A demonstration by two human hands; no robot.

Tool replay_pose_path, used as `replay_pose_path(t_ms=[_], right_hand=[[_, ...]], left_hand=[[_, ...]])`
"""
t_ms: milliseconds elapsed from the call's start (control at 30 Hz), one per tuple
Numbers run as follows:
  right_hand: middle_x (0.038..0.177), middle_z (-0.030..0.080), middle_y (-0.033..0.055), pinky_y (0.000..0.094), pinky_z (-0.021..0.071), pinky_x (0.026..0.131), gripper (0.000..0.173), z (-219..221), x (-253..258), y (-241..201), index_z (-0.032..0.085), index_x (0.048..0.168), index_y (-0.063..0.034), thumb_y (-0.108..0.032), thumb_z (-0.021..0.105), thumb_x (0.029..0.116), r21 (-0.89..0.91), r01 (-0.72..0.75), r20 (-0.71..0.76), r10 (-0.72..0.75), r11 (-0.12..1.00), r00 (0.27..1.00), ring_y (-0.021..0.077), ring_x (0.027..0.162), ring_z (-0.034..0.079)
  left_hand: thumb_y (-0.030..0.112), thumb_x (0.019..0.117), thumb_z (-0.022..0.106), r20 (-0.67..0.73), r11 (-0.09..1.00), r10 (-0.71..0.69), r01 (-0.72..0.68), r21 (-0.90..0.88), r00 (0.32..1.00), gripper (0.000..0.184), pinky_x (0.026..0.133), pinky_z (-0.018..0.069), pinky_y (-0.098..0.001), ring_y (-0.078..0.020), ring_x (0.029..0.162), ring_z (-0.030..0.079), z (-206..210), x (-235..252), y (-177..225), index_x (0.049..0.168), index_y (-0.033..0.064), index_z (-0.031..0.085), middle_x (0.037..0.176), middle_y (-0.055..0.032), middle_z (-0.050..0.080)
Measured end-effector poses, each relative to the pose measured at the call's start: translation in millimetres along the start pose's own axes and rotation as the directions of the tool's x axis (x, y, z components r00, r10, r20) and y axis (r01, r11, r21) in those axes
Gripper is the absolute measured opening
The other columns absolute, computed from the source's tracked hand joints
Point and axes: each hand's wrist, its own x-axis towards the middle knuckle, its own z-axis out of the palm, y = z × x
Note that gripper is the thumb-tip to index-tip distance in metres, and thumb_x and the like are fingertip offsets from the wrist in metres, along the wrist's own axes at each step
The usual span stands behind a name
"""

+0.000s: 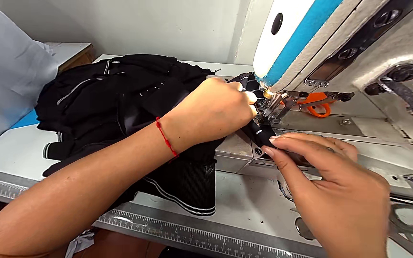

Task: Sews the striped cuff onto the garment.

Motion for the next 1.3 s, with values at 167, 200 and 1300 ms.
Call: replay_pose_path(t_ms=[167,200,1300], right_hand=[[0.101,0.075,-0.0004,0.0482,0.0459,0.096,0.022,-17,8,11,0.079,0.101,-0.0142,-0.029,0.063,0.0973,-0.101,0.054,0.062,-0.048,0.993,0.997,0.0118,0.1,0.069],[0.104,0.075,0.0064,0.0551,0.0458,0.095,0.025,-25,16,18,0.078,0.104,-0.0098,-0.027,0.061,0.0982,-0.149,0.072,0.077,-0.061,0.986,0.995,0.0217,0.102,0.069],[0.074,0.064,0.0003,0.0096,0.0456,0.063,0.019,25,-67,-57,0.073,0.096,-0.0028,-0.015,0.065,0.0835,0.358,-0.094,0.077,0.071,0.929,0.994,-0.0032,0.067,0.055]], left_hand=[[-0.003,0.0915,0.056,-0.004,0.999,-0.038,0.038,0.03,0.999,0.022,0.052,0.04,-0.0353,-0.0237,0.071,0.064,1,-1,7,0.084,0.0083,0.074,0.08,-0.0067,0.07],[-0.002,0.0917,0.056,0.008,0.998,-0.049,0.048,0.033,0.999,0.021,0.053,0.0404,-0.0354,-0.0239,0.072,0.064,1,-1,8,0.085,0.0084,0.074,0.08,-0.0067,0.069],[0.017,0.0924,0.063,-0.173,0.347,-0.932,0.646,-0.68,0.319,0.03,0.09,0.0534,-0.0263,-0.0083,0.1,0.066,-19,-110,195,0.117,-0.0006,0.062,0.104,-0.0062,0.07]])
